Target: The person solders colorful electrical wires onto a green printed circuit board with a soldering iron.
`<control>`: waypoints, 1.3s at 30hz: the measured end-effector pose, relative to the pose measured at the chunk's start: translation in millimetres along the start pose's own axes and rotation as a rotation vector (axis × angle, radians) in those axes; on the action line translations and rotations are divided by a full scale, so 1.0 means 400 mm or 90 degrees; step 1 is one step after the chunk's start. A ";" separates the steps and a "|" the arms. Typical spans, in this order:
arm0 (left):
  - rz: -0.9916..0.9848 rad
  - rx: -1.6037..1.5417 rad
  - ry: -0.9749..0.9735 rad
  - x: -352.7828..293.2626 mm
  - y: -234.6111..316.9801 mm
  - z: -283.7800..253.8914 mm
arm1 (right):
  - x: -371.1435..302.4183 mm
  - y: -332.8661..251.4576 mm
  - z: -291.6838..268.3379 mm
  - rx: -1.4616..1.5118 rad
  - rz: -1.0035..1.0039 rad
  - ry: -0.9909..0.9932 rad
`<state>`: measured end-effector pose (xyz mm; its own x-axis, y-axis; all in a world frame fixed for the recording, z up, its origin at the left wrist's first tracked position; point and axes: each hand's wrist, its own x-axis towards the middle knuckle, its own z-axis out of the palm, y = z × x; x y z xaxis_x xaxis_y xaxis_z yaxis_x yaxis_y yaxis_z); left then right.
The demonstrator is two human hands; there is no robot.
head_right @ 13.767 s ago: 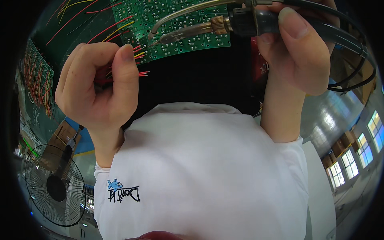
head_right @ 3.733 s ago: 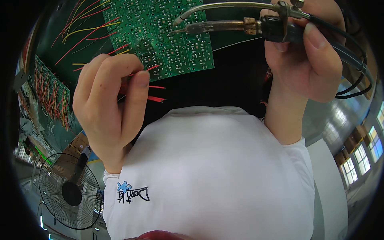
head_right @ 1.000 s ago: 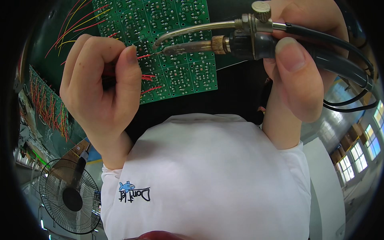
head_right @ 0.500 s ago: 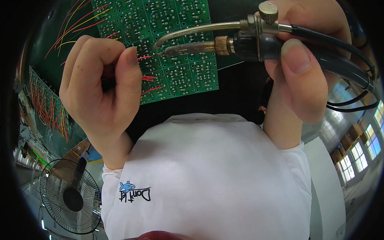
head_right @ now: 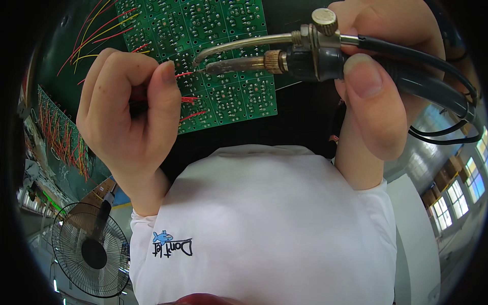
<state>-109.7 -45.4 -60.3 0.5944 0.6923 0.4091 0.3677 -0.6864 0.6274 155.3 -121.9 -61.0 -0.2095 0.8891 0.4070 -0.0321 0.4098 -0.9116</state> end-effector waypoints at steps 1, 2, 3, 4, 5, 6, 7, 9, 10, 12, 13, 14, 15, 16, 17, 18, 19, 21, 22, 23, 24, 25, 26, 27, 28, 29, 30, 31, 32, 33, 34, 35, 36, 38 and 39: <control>-0.001 -0.006 0.002 0.001 0.001 0.000 | 0.001 -0.001 -0.001 -0.003 -0.004 -0.002; -0.001 -0.005 0.002 0.000 -0.001 0.000 | 0.001 0.002 -0.002 -0.004 -0.008 -0.005; -0.003 -0.005 -0.002 0.000 -0.002 0.000 | 0.001 0.003 -0.002 -0.003 -0.009 -0.004; -0.005 -0.006 -0.005 0.000 -0.002 -0.001 | 0.000 0.003 -0.002 0.000 -0.002 -0.004; -0.004 -0.005 -0.005 -0.001 -0.001 -0.002 | -0.001 0.002 -0.002 0.002 0.004 -0.005; -0.010 -0.001 -0.008 0.000 0.001 -0.004 | -0.003 0.002 -0.007 0.002 0.004 -0.006; -0.015 0.003 -0.012 0.000 0.002 -0.005 | -0.006 0.003 -0.015 0.019 0.008 -0.012; -0.018 0.002 -0.011 -0.001 0.002 -0.005 | -0.008 0.002 -0.026 0.034 0.014 -0.016; -0.021 0.003 -0.010 -0.002 0.002 -0.005 | -0.006 0.002 -0.030 0.034 0.010 -0.024; -0.025 0.006 -0.013 -0.001 0.004 -0.006 | -0.007 0.002 -0.032 0.035 0.006 -0.033; -0.028 0.010 -0.016 -0.001 0.004 -0.007 | -0.010 0.001 -0.031 0.034 0.011 -0.029; -0.029 0.010 -0.015 0.000 0.003 -0.006 | -0.012 0.001 -0.032 0.032 0.017 -0.026; -0.024 0.006 -0.013 0.000 0.002 -0.005 | -0.014 0.002 -0.032 0.032 0.017 -0.027; -0.018 0.003 -0.011 0.001 0.000 -0.004 | -0.018 0.003 -0.032 0.045 0.015 -0.011; -0.017 0.003 -0.012 0.001 -0.002 -0.005 | -0.020 0.005 -0.032 0.056 0.013 0.006; -0.014 0.000 -0.012 0.002 -0.003 -0.005 | -0.021 0.006 -0.034 0.056 0.013 0.007; -0.010 -0.003 -0.013 0.002 -0.005 -0.005 | -0.021 0.007 -0.037 0.064 0.013 0.003; -0.010 -0.003 -0.011 0.003 -0.003 -0.004 | -0.021 0.006 -0.039 0.073 0.013 -0.001; -0.010 -0.004 -0.009 0.003 -0.002 -0.004 | -0.021 0.004 -0.037 0.081 0.015 0.008; -0.010 -0.004 -0.009 0.003 -0.001 -0.004 | -0.021 0.004 -0.035 0.089 0.017 0.016; -0.013 -0.002 -0.006 0.003 0.001 -0.004 | -0.020 0.004 -0.035 0.089 0.016 0.016; -0.015 0.000 -0.003 0.003 0.002 -0.005 | -0.018 0.004 -0.036 0.086 0.018 0.013; -0.015 0.000 -0.003 0.002 0.003 -0.006 | -0.017 0.005 -0.036 0.082 0.021 0.010; -0.017 -0.004 -0.012 0.003 0.004 -0.007 | -0.017 0.006 -0.037 0.082 0.020 0.010; -0.018 -0.009 -0.020 0.003 0.005 -0.009 | -0.017 0.007 -0.038 0.082 0.019 0.001; -0.018 -0.009 -0.020 0.004 0.007 -0.012 | -0.018 0.008 -0.039 0.082 0.018 -0.007; -0.027 -0.008 -0.029 0.004 0.008 -0.016 | -0.019 0.008 -0.037 0.082 0.018 -0.007; -0.037 -0.007 -0.039 0.004 0.009 -0.018 | -0.020 0.008 -0.035 0.086 0.019 0.005; -0.036 -0.007 -0.039 0.003 0.008 -0.018 | -0.021 0.007 -0.034 0.090 0.019 0.016; -0.040 0.000 -0.030 0.000 0.007 -0.017 | -0.020 0.009 -0.036 0.090 0.018 0.016; -0.043 0.008 -0.021 -0.001 0.007 -0.017 | -0.019 0.013 -0.039 0.102 0.012 0.008; -0.042 0.008 -0.020 0.001 0.009 -0.019 | -0.018 0.014 -0.042 0.114 0.006 -0.001; -0.035 0.011 -0.038 0.004 0.011 -0.022 | -0.018 0.013 -0.036 0.114 0.005 -0.001; -0.027 0.015 -0.055 0.005 0.012 -0.022 | -0.013 0.009 -0.013 0.103 0.005 0.050; -0.026 0.012 -0.043 0.002 0.011 -0.017 | -0.011 0.008 -0.010 0.103 0.004 0.050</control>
<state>-112.6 -46.6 -52.5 0.6260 0.7031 0.3373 0.4057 -0.6630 0.6291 160.2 -123.8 -65.4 -0.1335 0.9073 0.3987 -0.1899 0.3714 -0.9088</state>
